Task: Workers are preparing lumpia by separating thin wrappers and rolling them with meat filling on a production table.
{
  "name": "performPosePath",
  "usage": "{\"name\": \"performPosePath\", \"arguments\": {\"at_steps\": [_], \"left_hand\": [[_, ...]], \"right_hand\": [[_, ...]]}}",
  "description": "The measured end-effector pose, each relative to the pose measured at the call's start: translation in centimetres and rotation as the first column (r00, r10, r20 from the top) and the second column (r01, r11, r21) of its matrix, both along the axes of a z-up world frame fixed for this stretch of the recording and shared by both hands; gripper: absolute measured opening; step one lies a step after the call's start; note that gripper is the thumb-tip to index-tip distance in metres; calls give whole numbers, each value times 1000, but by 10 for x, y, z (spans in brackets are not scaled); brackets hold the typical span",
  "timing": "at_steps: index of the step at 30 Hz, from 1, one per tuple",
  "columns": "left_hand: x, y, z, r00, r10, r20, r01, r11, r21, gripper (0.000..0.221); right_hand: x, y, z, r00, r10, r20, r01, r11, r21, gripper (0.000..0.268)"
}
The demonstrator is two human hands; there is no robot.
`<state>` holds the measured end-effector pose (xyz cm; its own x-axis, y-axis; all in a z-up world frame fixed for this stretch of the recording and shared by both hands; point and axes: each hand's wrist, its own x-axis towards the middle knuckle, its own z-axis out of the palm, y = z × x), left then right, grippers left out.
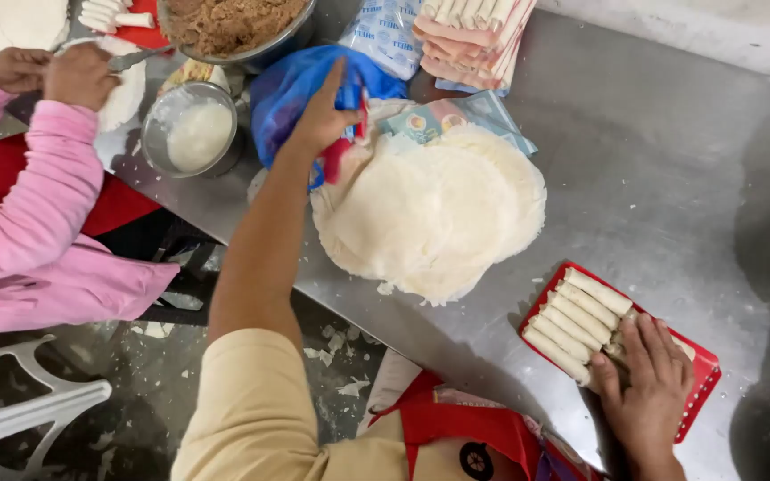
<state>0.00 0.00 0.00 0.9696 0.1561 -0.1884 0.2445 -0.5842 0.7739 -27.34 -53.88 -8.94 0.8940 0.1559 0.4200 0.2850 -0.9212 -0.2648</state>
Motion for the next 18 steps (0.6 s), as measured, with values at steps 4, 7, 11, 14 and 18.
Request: {"name": "performPosePath", "arguments": {"at_steps": [4,7,11,14,18], "left_hand": [[-26,6,71,981,-184,-58,182,983,-38,64],[-15,48,51,932,-203,300,140,966,216,31],[-31,68,33,872,-408,271,-118,362,925,12],[-18,109,-14,969,-173,179,-78,470,879,31],[-20,129,-14,893,-258,369,-75,724,686,49]], "right_hand": [[24,-16,20,989,146,21,-148,977,154,49],[57,10,71,994,51,-94,-49,998,33,47],[129,90,93,905,426,6,-414,877,243,36],[181,170,85,829,556,62,-549,789,274,35],[250,274,67,764,628,148,-641,710,292,51]]}}
